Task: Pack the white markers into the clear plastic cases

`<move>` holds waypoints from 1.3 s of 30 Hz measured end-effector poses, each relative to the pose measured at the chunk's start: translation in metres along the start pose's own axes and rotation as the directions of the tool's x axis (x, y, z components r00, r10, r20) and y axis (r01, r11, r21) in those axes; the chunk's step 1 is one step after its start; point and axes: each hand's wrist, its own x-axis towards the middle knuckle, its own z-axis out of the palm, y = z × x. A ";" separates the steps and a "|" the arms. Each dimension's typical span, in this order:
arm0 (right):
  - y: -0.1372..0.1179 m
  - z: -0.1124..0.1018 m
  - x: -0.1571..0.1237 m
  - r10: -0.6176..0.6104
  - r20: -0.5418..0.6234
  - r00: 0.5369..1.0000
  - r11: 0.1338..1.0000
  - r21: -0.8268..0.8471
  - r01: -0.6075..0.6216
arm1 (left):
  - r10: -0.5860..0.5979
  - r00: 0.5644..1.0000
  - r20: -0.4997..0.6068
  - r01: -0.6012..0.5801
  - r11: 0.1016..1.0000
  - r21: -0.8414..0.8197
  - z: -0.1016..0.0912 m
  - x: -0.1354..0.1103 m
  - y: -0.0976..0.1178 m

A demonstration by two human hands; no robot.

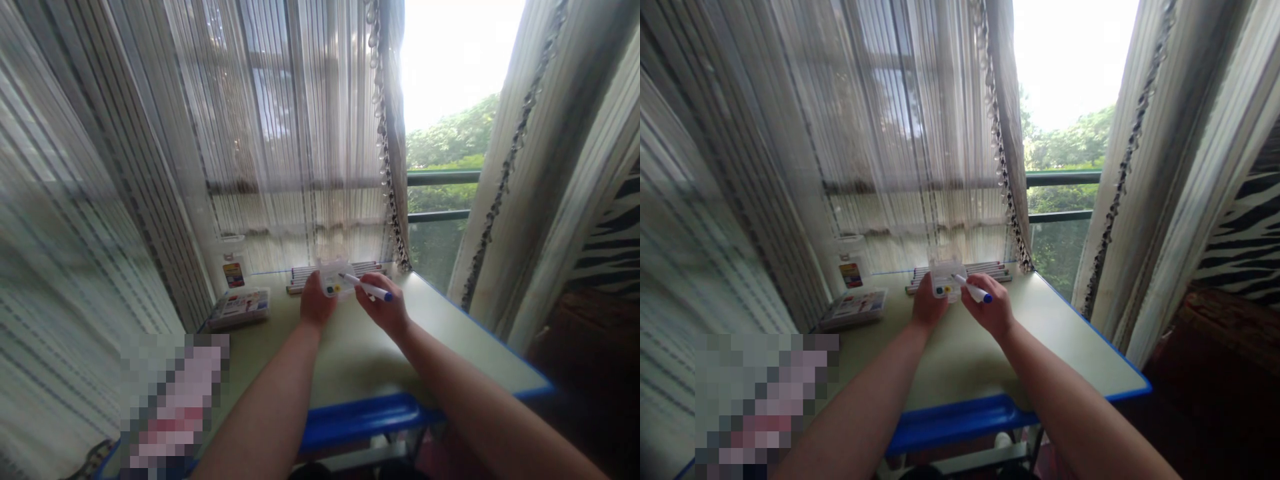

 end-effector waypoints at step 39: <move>0.015 0.012 -0.007 0.063 0.247 0.967 0.998 0.002 -0.066 | 0.021 1.000 0.016 -0.021 1.000 0.006 -0.001 0.000 0.003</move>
